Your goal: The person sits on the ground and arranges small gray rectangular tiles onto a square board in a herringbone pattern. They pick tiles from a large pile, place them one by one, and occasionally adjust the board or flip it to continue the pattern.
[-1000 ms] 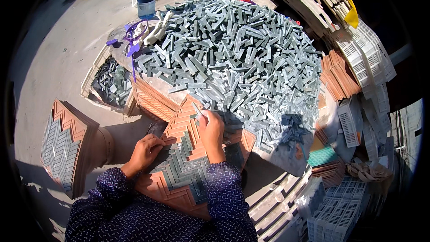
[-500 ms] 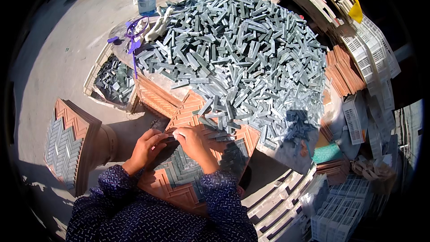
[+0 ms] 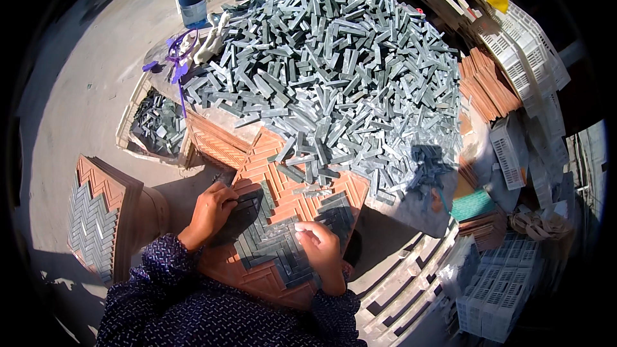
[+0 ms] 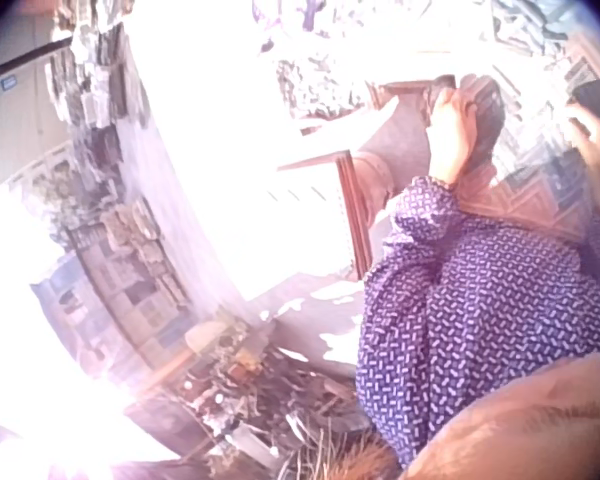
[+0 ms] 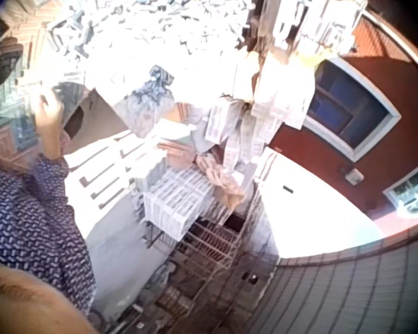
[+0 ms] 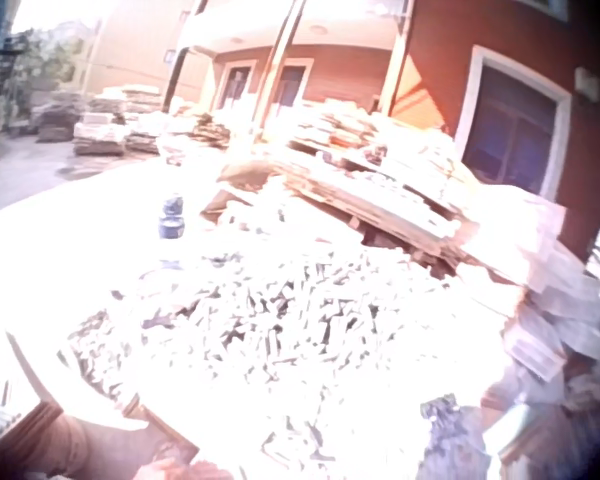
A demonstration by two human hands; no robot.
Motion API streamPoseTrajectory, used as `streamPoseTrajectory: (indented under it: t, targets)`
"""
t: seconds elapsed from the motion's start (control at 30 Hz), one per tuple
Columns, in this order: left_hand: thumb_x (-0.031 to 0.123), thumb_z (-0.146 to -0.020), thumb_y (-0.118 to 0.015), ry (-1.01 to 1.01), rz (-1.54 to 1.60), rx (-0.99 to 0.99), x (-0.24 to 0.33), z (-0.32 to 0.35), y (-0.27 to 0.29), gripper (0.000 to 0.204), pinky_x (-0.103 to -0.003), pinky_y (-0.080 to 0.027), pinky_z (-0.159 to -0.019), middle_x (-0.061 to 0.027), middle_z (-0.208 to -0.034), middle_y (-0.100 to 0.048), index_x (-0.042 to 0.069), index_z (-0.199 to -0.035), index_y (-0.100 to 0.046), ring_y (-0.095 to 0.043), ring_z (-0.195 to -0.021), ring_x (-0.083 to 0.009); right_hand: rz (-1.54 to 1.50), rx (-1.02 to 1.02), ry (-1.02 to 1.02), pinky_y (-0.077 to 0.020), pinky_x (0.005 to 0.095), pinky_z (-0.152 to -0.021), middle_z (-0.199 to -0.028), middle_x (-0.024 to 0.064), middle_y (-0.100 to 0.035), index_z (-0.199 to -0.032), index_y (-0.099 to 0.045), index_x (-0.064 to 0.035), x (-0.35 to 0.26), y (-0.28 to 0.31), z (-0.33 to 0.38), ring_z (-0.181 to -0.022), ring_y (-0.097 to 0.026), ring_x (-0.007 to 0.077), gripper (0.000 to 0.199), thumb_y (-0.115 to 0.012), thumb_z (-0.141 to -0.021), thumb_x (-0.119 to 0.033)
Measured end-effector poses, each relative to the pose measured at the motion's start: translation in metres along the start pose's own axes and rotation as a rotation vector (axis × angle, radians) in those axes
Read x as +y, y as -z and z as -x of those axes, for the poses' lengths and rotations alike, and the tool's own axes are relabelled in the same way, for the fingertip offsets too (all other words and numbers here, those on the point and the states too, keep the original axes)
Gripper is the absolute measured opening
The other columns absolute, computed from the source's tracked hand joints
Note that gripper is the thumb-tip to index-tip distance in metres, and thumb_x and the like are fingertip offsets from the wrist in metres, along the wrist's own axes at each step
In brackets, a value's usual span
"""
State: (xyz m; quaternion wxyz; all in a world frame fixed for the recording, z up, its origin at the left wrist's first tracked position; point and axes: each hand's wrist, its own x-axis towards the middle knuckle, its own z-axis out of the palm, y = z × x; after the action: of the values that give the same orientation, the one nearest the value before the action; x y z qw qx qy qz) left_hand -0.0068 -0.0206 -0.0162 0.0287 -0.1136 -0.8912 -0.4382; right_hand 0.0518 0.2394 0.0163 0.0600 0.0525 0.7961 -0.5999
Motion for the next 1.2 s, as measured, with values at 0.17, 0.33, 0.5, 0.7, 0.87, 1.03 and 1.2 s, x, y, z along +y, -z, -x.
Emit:
streamPoseTrajectory:
  t: [0.17, 0.33, 0.5, 0.7, 0.87, 1.03, 1.2]
  targets:
    - [0.009, -0.073, -0.07, -0.018, -0.09, -0.155, 0.008, -0.022, 0.009, 0.013, -0.039, -0.049, -0.066, -0.0136, -0.081, -0.059, 0.003, -0.084, -0.066, -0.06, -0.074, -0.0337, 0.058, 0.079, -0.057, -0.0488, 0.0235, -0.07, -0.089, 0.0075, -0.067, -0.097, -0.067, 0.0006, 0.013, 0.02, 0.027, -0.078, -0.061, 0.0103, 0.015, -0.064, -0.083, -0.005]
    - [0.018, -0.074, -0.072, -0.111, -0.072, -0.085, 0.024, -0.081, -0.028, 0.026, -0.042, -0.048, -0.065, -0.016, -0.079, -0.059, 0.001, -0.088, -0.059, -0.06, -0.075, -0.0366, 0.056, 0.114, -0.016, -0.0492, 0.023, -0.07, -0.089, 0.0067, -0.068, -0.098, -0.066, 0.0008, 0.008, 0.024, 0.035, -0.076, -0.062, 0.0098, 0.016, -0.063, -0.084, -0.004]
    - [0.02, -0.073, -0.073, -0.141, -0.185, 0.075, 0.017, -0.131, -0.065, 0.026, -0.042, -0.047, -0.062, -0.0157, -0.071, -0.059, 0.002, -0.075, -0.054, -0.06, -0.067, -0.0349, 0.084, 0.1, 0.028, -0.0501, 0.0234, -0.071, -0.092, 0.0079, -0.068, -0.098, -0.067, -0.0013, -0.004, 0.017, 0.04, -0.08, -0.063, 0.0105, 0.015, -0.065, -0.084, -0.008]
    - [0.02, -0.078, -0.067, -0.073, -0.129, -0.105, 0.012, -0.122, -0.039, 0.022, -0.042, -0.049, -0.065, -0.0169, -0.076, -0.064, -0.001, -0.083, -0.062, -0.062, -0.072, -0.0349, 0.01, 0.099, -0.024, -0.0495, 0.0267, -0.073, -0.093, 0.0098, -0.067, -0.101, -0.065, -0.0006, 0.001, 0.023, 0.049, -0.083, -0.063, 0.0155, 0.017, -0.065, -0.085, -0.005]
    - [0.008, -0.081, -0.061, -0.118, -0.103, -0.139, 0.019, -0.07, 0.005, 0.017, -0.038, -0.048, -0.067, -0.0161, -0.081, -0.062, -0.002, -0.094, -0.065, -0.062, -0.075, -0.0324, -0.01, 0.121, 0.029, -0.0497, 0.0231, -0.07, -0.089, 0.0071, -0.067, -0.099, -0.066, -0.0019, 0.016, 0.029, 0.052, -0.079, -0.063, 0.0106, 0.015, -0.066, -0.085, -0.007]
    - [0.007, -0.079, -0.065, -0.122, -0.149, -0.107, -0.002, -0.024, 0.009, 0.014, -0.039, -0.049, -0.069, -0.0154, -0.084, -0.061, 0.002, -0.092, -0.067, -0.061, -0.078, -0.0343, -0.01, 0.059, 0.098, -0.0488, 0.0238, -0.069, -0.089, 0.0076, -0.067, -0.099, -0.065, -0.0016, 0.018, 0.018, 0.045, -0.079, -0.062, 0.011, 0.015, -0.066, -0.085, -0.006]
    - [0.004, -0.076, -0.067, -0.014, -0.115, 0.015, 0.002, -0.02, -0.001, 0.011, -0.039, -0.048, -0.069, -0.0134, -0.079, -0.061, 0.003, -0.087, -0.067, -0.06, -0.078, -0.0327, -0.007, 0.025, 0.083, -0.0487, 0.0236, -0.07, -0.09, 0.008, -0.067, -0.1, -0.064, -0.0013, 0.015, 0.02, 0.047, -0.079, -0.062, 0.0113, 0.015, -0.065, -0.085, -0.004]
